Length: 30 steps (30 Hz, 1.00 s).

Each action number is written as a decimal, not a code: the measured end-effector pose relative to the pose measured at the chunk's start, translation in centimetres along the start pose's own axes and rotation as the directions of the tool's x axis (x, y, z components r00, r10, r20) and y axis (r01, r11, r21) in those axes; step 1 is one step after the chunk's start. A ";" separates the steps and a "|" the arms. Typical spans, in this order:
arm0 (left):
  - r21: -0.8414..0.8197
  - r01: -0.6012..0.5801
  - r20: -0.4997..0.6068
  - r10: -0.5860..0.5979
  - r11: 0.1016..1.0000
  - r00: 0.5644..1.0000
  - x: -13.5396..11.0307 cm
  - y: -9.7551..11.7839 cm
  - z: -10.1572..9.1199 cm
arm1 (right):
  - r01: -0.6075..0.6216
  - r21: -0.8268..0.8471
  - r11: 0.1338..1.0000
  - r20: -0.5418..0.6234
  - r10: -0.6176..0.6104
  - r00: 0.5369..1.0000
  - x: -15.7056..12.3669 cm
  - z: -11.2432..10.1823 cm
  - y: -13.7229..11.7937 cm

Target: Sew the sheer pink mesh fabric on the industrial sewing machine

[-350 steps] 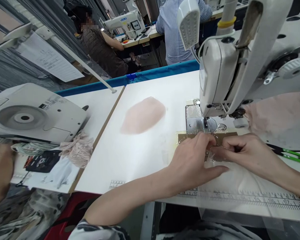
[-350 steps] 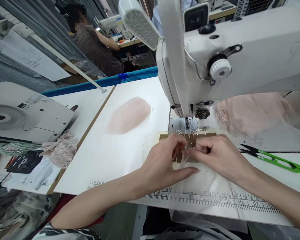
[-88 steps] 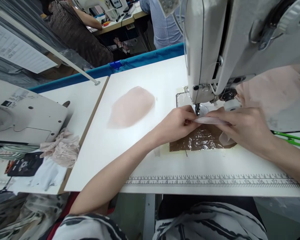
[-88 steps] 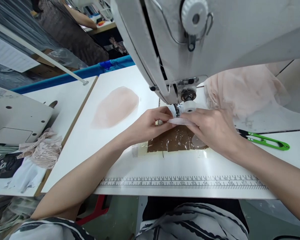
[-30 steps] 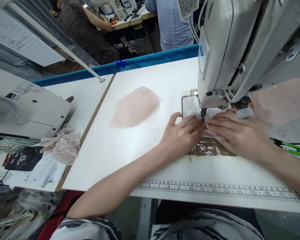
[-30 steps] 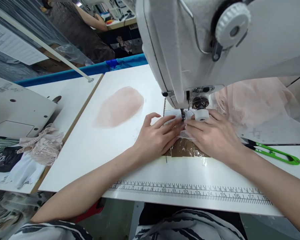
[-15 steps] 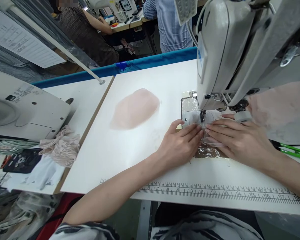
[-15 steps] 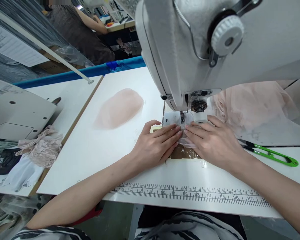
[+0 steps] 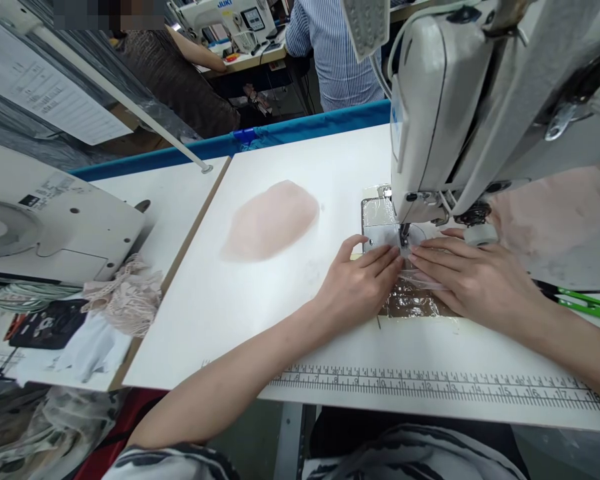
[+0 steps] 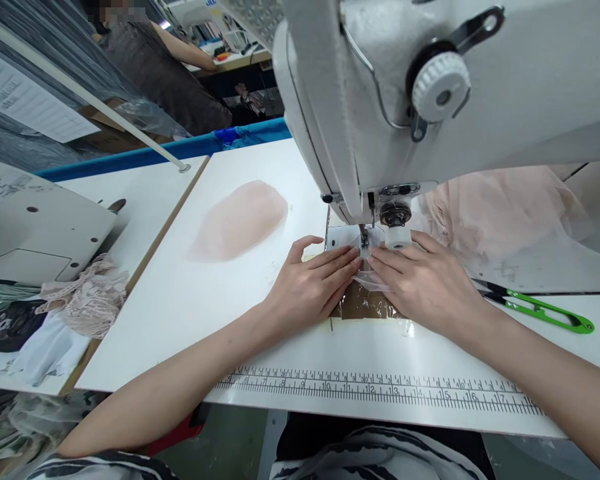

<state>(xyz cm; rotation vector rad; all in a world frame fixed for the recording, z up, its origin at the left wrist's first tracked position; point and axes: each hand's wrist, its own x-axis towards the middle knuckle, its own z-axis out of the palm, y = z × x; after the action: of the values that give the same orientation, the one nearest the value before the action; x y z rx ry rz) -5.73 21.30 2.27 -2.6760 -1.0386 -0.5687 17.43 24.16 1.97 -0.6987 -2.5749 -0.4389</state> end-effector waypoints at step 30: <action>0.047 0.012 0.012 -0.012 0.999 1.000 0.3 -0.6 0.7 | -0.009 -0.060 0.998 0.007 0.010 1.000 0.5 0.5 0.3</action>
<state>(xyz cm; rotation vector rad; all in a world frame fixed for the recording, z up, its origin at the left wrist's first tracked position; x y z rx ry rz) -5.75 22.14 1.81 -2.6372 -1.0587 -0.5245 17.10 24.82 1.85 -0.7344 -2.5731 -0.5140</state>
